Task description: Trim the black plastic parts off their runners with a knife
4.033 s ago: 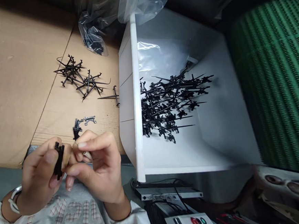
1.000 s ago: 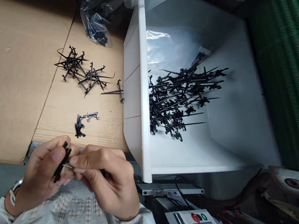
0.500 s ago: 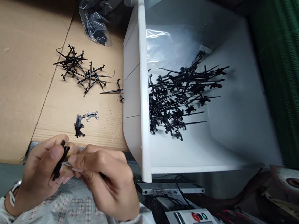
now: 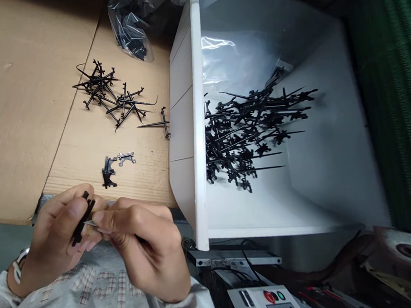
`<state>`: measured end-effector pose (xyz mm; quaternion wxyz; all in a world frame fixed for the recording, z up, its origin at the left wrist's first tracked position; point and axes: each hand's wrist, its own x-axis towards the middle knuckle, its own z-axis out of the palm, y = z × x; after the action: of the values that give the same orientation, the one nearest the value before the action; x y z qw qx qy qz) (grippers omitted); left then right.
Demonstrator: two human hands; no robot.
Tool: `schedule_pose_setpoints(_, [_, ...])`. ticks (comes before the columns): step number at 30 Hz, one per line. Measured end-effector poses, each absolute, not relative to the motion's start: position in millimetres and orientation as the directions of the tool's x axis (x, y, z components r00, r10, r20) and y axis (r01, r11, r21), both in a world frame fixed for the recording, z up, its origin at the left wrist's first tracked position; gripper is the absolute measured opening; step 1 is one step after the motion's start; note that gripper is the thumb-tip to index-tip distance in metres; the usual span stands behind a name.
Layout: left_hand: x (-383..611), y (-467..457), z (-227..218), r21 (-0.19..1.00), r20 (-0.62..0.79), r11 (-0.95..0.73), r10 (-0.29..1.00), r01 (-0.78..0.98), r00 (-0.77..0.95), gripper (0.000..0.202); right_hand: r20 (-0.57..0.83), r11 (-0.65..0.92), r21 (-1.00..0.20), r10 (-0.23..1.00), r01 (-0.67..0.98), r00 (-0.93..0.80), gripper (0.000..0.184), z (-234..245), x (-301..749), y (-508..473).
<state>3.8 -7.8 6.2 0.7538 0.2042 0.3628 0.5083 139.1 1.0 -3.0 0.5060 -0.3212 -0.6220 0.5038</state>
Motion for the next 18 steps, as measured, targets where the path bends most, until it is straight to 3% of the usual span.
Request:
schedule_pose_setpoints(3, [3.9, -7.3, 5.3, 0.676, -0.337, 0.401, 0.914, -0.618, 0.225, 0.058, 0.334, 0.291, -0.935, 0.914, -0.202, -0.232, 0.032, -4.7, 139.3, -0.4])
schedule_pose_setpoints(18, [2.1, -6.4, 7.5, 0.670, -0.392, 0.469, 0.882, -0.575, 0.262, 0.058, 0.323, 0.265, -0.935, 0.910, -0.236, -0.259, 0.033, 1.2, 134.2, 3.3])
